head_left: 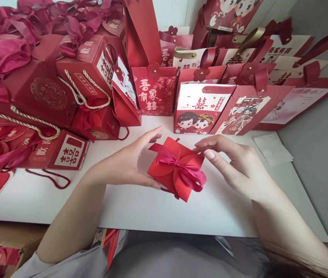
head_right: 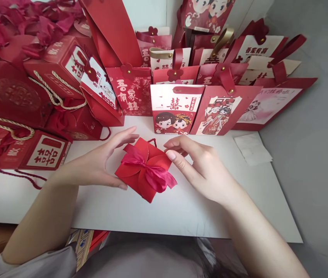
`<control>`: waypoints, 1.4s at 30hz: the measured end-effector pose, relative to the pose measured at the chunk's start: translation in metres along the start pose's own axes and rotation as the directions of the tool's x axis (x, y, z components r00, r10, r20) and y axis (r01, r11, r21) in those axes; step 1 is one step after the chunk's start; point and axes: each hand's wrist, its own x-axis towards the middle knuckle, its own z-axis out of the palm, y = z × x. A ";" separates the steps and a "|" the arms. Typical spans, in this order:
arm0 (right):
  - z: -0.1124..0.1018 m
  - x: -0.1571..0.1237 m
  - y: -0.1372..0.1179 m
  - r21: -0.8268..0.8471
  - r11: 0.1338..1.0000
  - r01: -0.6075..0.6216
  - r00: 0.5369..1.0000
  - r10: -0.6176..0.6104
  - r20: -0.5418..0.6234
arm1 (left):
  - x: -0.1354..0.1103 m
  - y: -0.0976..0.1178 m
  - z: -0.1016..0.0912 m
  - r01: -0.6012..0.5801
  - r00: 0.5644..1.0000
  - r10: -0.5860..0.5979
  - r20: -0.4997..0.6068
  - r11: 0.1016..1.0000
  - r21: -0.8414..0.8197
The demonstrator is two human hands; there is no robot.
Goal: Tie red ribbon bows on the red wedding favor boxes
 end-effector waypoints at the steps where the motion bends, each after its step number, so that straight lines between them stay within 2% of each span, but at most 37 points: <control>1: 0.000 0.000 0.000 0.006 1.000 -0.010 1.000 0.010 -0.007 | 0.000 -0.001 -0.001 0.024 1.000 -0.024 -0.015 1.000 0.010; 3: -0.001 -0.002 0.000 0.037 0.999 -0.040 0.999 0.041 -0.026 | 0.003 -0.004 -0.002 0.046 0.996 -0.048 -0.078 0.999 -0.017; 5: -0.002 -0.004 0.000 0.119 0.991 -0.064 0.998 0.067 -0.015 | 0.007 -0.007 -0.002 0.057 0.978 -0.063 -0.198 0.998 -0.037; 7: -0.003 -0.007 -0.001 0.181 0.982 -0.051 0.999 0.053 -0.011 | 0.011 -0.009 -0.002 0.072 0.931 -0.077 -0.356 0.997 -0.028; 9: -0.003 -0.007 -0.002 0.143 0.990 -0.003 0.996 0.016 -0.091 | 0.013 -0.008 -0.002 0.075 0.880 -0.079 -0.468 0.997 -0.027; 10: -0.002 -0.006 -0.002 0.098 0.995 0.009 0.988 0.006 -0.154 | 0.013 -0.007 -0.002 0.063 0.868 -0.074 -0.490 0.997 -0.038; 12: -0.001 -0.004 -0.002 0.034 0.999 -0.001 0.966 0.010 -0.258 | 0.012 -0.005 0.000 0.000 0.873 -0.034 -0.486 0.997 -0.071; 14: 0.000 -0.001 0.000 0.045 0.999 -0.021 0.960 0.033 -0.278 | 0.011 -0.003 0.003 -0.080 0.899 0.035 -0.436 0.993 -0.086; 16: 0.002 0.001 0.001 0.104 0.994 -0.019 0.975 0.042 -0.219 | 0.011 -0.001 0.007 -0.133 0.924 0.094 -0.371 0.988 -0.080; 20: 0.005 0.001 0.003 0.279 0.959 -0.046 0.997 0.060 -0.044 | 0.012 0.003 0.012 -0.159 0.950 0.139 -0.280 0.986 -0.050; 22: 0.007 0.000 0.003 0.330 0.942 -0.058 0.997 0.070 -0.024 | 0.010 0.005 0.012 -0.145 0.956 0.131 -0.261 0.989 -0.035; 24: 0.007 0.000 0.003 0.271 0.960 -0.064 0.993 0.087 -0.077 | 0.009 0.006 0.012 -0.109 0.959 0.105 -0.265 0.994 -0.003; 26: 0.001 0.000 0.004 0.132 0.985 -0.111 0.982 0.129 -0.138 | 0.008 0.007 0.013 -0.102 0.946 0.110 -0.306 0.994 0.041; 28: -0.009 0.001 0.006 0.040 0.982 -0.185 0.980 0.187 -0.074 | 0.009 0.008 0.016 -0.134 0.919 0.160 -0.361 0.986 0.096; 29: -0.015 0.002 0.006 0.032 0.978 -0.207 0.978 0.206 0.032 | 0.009 0.009 0.016 -0.159 0.908 0.196 -0.370 0.979 0.129; 31: -0.025 0.002 0.006 0.055 0.976 -0.212 0.944 0.189 0.271 | 0.010 0.012 0.017 -0.197 0.906 0.255 -0.338 0.961 0.196; 33: -0.032 0.003 0.005 0.063 0.979 -0.195 0.887 0.149 0.436 | 0.010 0.016 0.017 -0.224 0.920 0.288 -0.267 0.943 0.246; 37: -0.033 0.001 -0.001 0.069 0.982 -0.179 0.800 0.104 0.591 | 0.009 0.020 0.018 -0.233 0.940 0.278 -0.195 0.946 0.225; 41: -0.029 -0.003 -0.008 0.067 0.982 -0.175 0.611 0.055 0.789 | 0.008 0.018 0.022 -0.193 0.961 0.194 -0.199 0.981 0.026; 42: -0.028 -0.003 -0.009 0.067 0.986 -0.155 0.588 0.037 0.808 | 0.008 0.017 0.022 -0.181 0.965 0.179 -0.191 0.984 0.006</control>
